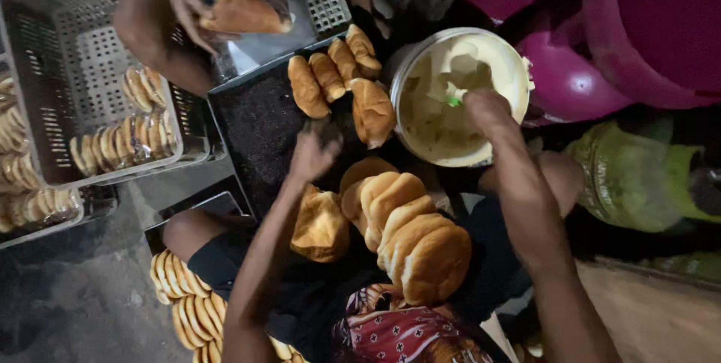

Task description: The person picks up bread rolls one by one and holds them open while using a green spatula to spread a yellow substance from a bucket onto the inside of each roll, before setting them onto a tray.

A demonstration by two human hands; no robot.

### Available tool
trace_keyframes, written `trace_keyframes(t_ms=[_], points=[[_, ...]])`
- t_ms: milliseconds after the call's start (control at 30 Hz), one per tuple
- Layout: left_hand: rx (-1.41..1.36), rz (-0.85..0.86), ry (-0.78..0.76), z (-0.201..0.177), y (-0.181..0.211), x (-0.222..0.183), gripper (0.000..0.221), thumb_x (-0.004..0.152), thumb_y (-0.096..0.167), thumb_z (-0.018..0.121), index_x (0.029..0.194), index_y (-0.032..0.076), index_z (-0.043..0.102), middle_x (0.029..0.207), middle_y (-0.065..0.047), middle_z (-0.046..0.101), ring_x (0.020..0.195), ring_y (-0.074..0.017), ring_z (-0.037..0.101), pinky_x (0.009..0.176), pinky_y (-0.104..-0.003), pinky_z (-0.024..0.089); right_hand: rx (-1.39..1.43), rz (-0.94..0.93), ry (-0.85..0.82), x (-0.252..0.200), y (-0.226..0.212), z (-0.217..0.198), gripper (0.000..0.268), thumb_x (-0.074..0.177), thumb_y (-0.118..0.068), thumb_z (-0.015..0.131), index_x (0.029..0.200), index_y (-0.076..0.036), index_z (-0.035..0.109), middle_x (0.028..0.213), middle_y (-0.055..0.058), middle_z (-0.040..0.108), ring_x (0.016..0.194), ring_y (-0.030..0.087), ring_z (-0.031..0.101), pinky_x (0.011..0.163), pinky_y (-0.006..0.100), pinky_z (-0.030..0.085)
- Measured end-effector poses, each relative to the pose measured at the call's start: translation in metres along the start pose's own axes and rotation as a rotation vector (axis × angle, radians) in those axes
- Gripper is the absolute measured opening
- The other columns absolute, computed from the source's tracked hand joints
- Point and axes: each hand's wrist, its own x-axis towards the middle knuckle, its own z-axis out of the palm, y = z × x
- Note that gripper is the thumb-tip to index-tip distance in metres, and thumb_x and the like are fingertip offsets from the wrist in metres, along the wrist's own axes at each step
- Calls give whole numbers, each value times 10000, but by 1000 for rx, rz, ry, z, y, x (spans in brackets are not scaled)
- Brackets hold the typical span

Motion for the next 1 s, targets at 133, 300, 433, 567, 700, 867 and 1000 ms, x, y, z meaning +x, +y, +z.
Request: trace_keyframes(t_ms=[133, 300, 433, 567, 700, 867, 1000], points=[[642, -76, -114, -9, 67, -103, 702, 809, 336, 748, 1370, -26, 530, 1231, -257, 567, 1138, -437, 559, 937, -547, 459, 100, -32, 75, 50, -2, 74, 349, 821, -54, 640, 1150, -74, 755, 1136, 207, 733, 1043, 372, 701, 926, 485, 537], [1117, 210, 2, 3, 74, -164, 656, 881, 367, 641, 1455, 78, 508, 1466, -192, 519, 1422, -406, 451, 1166, -657, 313, 178, -61, -238, 56, -13, 99, 341, 792, -91, 675, 1116, -97, 780, 1064, 193, 748, 960, 345, 713, 865, 469, 543], [875, 96, -40, 5, 81, -165, 639, 908, 412, 596, 1457, 98, 495, 1458, -253, 503, 1396, -487, 420, 1106, -747, 256, 197, -94, -356, 29, -12, 37, 335, 768, -122, 703, 1089, -114, 801, 1007, 183, 761, 895, 323, 723, 817, 456, 548], [796, 10, -306, -14, 91, -150, 685, 858, 425, 624, 1435, 77, 502, 1364, -262, 561, 1300, -465, 485, 1022, -760, 282, 154, 30, -353, -13, -15, -21, 305, 783, -158, 738, 1065, -67, 808, 956, 201, 777, 834, 303, 741, 779, 436, 567], [189, -235, -295, -46, 69, -122, 598, 881, 398, 696, 1346, 50, 555, 1231, -215, 665, 1157, -394, 622, 968, -641, 433, 300, -195, -212, -46, -12, -49, 339, 835, -177, 700, 1160, -128, 783, 917, 151, 827, 816, 224, 751, 799, 372, 564], [-804, -593, -19, -51, 35, -90, 540, 938, 406, 724, 1301, 18, 627, 1141, -168, 738, 993, -301, 734, 867, -452, 605, 518, -421, -149, -60, -65, -51, 338, 883, -271, 712, 1198, -154, 746, 887, 82, 790, 731, 228, 729, 702, 363, 569], [-1816, -772, -58, -13, 55, -64, 633, 889, 582, 573, 1231, 55, 655, 1094, -163, 752, 947, -300, 744, 837, -446, 621, 640, -709, 101, -79, -119, -50, 253, 966, -298, 709, 1177, -165, 750, 930, 86, 718, 781, 228, 702, 698, 370, 548]])
